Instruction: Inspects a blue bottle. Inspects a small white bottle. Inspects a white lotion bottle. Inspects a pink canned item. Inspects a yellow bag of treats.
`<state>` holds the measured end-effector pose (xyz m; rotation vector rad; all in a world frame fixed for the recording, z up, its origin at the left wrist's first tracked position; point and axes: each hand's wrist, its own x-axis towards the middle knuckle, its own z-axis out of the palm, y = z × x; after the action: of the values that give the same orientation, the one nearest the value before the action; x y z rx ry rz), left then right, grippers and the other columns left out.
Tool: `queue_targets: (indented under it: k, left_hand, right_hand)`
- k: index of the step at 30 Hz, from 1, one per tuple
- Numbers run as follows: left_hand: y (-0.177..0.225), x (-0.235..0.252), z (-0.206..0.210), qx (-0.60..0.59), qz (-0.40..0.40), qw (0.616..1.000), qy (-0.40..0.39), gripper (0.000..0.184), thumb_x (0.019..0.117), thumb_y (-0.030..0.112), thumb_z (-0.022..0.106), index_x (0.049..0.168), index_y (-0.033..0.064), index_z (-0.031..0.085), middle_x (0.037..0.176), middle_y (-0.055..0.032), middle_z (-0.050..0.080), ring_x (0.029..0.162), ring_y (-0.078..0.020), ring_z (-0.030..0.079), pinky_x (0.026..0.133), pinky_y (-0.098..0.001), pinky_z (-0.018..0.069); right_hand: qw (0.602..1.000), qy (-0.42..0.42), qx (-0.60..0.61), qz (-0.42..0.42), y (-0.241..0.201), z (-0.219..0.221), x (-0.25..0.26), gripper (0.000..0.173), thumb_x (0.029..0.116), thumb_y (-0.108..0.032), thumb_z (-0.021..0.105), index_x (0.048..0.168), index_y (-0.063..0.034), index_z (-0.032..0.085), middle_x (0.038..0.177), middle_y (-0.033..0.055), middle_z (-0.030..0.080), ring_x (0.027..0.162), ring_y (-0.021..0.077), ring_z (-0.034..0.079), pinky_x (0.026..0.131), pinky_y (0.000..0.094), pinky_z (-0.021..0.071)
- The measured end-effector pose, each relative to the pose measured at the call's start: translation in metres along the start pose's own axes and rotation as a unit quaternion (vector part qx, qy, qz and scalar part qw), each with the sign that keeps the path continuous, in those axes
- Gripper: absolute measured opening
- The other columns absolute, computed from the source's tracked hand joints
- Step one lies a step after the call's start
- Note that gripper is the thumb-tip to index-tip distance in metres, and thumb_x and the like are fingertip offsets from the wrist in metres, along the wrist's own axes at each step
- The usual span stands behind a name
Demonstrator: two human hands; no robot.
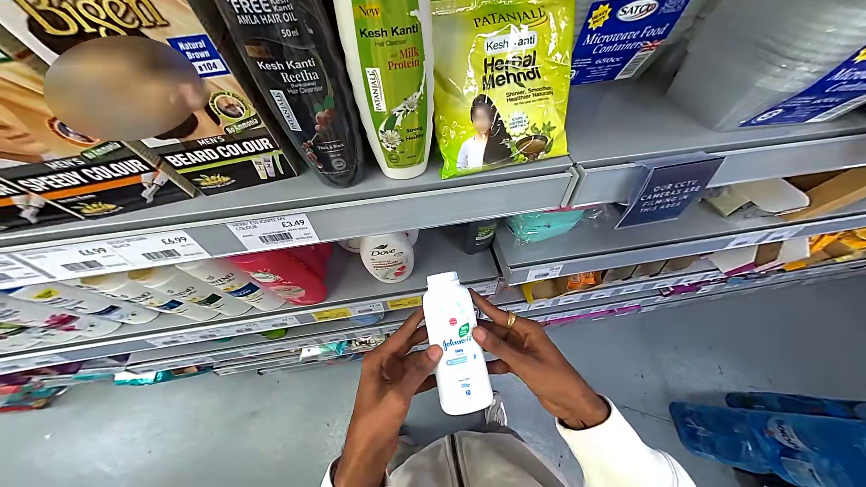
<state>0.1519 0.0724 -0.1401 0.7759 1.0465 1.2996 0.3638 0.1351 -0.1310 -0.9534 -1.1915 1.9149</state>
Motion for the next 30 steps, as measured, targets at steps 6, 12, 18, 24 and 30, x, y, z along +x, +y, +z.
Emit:
queue_targets:
  k: [6,12,18,24,30]
  left_hand:
    - [0.0008,0.0,-0.0036,0.0,-0.002,1.0,-0.003,0.051,0.0992,0.007,0.062,0.149,0.0013,0.051,0.13,-0.0234,0.066,0.107,-0.0373,0.071,0.081,-0.0479,0.0653]
    - [0.002,0.0006,-0.0037,0.006,-0.01,1.0,-0.002,0.051,0.0994,0.007,0.061,0.149,0.0021,0.052,0.131,-0.0222,0.066,0.107,-0.0365,0.071,0.08,-0.0474,0.0654]
    - [0.0027,0.0019,-0.0032,0.01,-0.014,1.0,0.003,0.051,0.0984,0.008,0.063,0.148,0.0011,0.052,0.13,-0.0222,0.066,0.106,-0.036,0.072,0.079,-0.0466,0.0657]
    - [0.0042,0.002,-0.0031,0.018,-0.017,1.0,0.005,0.05,0.0986,0.009,0.062,0.147,0.0014,0.053,0.129,-0.0209,0.067,0.107,-0.0352,0.072,0.079,-0.0463,0.0657]
    - [0.0036,0.0012,-0.0047,0.009,-0.017,1.0,0.003,0.051,0.0984,0.009,0.063,0.148,0.0009,0.052,0.129,-0.022,0.066,0.107,-0.0358,0.071,0.079,-0.0466,0.0656]
  right_hand:
    - [1.0,0.003,0.006,0.006,0.002,0.0019,0.001,0.054,0.1026,-0.015,0.063,0.154,-0.0137,0.048,0.123,0.0192,0.07,0.106,0.032,0.072,0.089,0.0443,0.0634]
    - [1.0,0.004,0.011,0.007,0.0022,0.0024,0.0013,0.054,0.1024,-0.015,0.063,0.154,-0.0145,0.049,0.125,0.0193,0.069,0.107,0.0323,0.072,0.09,0.0447,0.0631]
    - [1.0,0.011,0.011,0.011,0.0008,0.002,0.0005,0.055,0.1016,-0.015,0.064,0.154,-0.0135,0.049,0.126,0.019,0.069,0.108,0.0322,0.072,0.09,0.0448,0.0631]
    - [1.0,0.015,0.017,0.013,0.0002,0.0026,0.0012,0.054,0.1012,-0.013,0.065,0.154,-0.0134,0.049,0.124,0.0191,0.07,0.107,0.0322,0.072,0.089,0.0451,0.0633]
    - [1.0,0.016,0.016,0.016,0.0007,0.0036,0.0018,0.054,0.101,-0.014,0.065,0.153,-0.0137,0.05,0.124,0.019,0.07,0.107,0.0328,0.072,0.089,0.0456,0.0634]
